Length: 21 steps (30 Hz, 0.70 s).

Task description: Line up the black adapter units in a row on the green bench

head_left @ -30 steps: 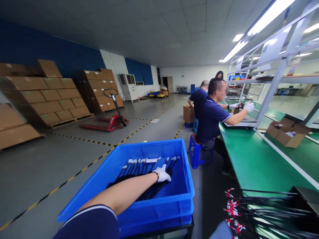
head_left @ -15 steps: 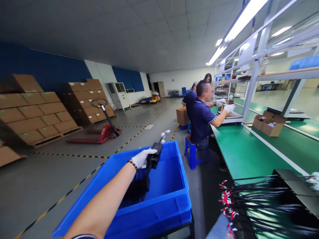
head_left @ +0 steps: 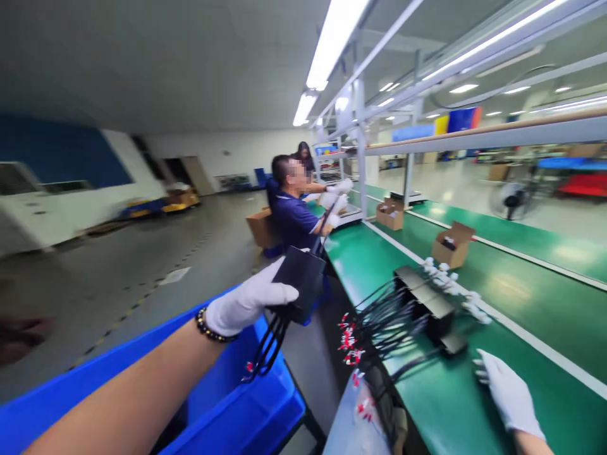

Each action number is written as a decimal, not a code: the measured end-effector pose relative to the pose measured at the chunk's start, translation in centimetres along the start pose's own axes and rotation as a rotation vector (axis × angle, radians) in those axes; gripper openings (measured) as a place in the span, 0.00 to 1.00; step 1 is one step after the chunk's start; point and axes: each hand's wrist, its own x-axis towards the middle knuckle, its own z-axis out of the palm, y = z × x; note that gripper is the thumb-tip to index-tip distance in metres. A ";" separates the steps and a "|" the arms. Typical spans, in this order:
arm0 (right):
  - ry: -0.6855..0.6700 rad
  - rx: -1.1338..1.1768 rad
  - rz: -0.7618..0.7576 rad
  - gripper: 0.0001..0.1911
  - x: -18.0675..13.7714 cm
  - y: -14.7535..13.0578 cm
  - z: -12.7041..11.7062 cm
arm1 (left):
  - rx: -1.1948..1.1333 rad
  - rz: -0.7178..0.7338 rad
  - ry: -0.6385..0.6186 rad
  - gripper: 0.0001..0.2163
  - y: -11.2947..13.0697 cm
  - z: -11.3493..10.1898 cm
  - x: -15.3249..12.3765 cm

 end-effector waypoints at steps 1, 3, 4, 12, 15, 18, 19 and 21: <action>0.001 0.030 0.037 0.21 -0.8 0.5 -1.3 | 0.005 -0.030 -0.141 0.22 -0.6 2.4 1.3; 0.005 0.088 0.067 0.25 -2.8 0.8 -3.3 | -0.016 -0.063 -0.354 0.27 -2.4 7.5 3.8; 0.011 0.112 0.065 0.27 -3.9 0.7 -4.2 | -0.033 -0.084 -0.440 0.29 -3.6 10.2 4.9; 0.150 0.212 0.155 0.32 -11.9 0.5 -10.5 | 0.437 -0.273 -0.793 0.33 -16.8 28.9 9.3; 0.231 0.138 0.188 0.33 -12.9 2.3 -11.6 | 0.678 -0.187 -0.763 0.39 -20.4 33.3 8.8; 0.256 0.058 0.213 0.33 -13.1 4.0 -11.6 | 0.891 -0.090 -0.718 0.41 -22.6 36.6 7.8; 0.257 0.027 0.216 0.32 -13.1 4.4 -11.5 | 0.939 -0.056 -0.714 0.41 -23.1 37.5 7.3; 0.259 -0.056 0.213 0.31 -13.2 5.0 -11.2 | 1.006 0.003 -0.711 0.41 -23.9 38.8 6.6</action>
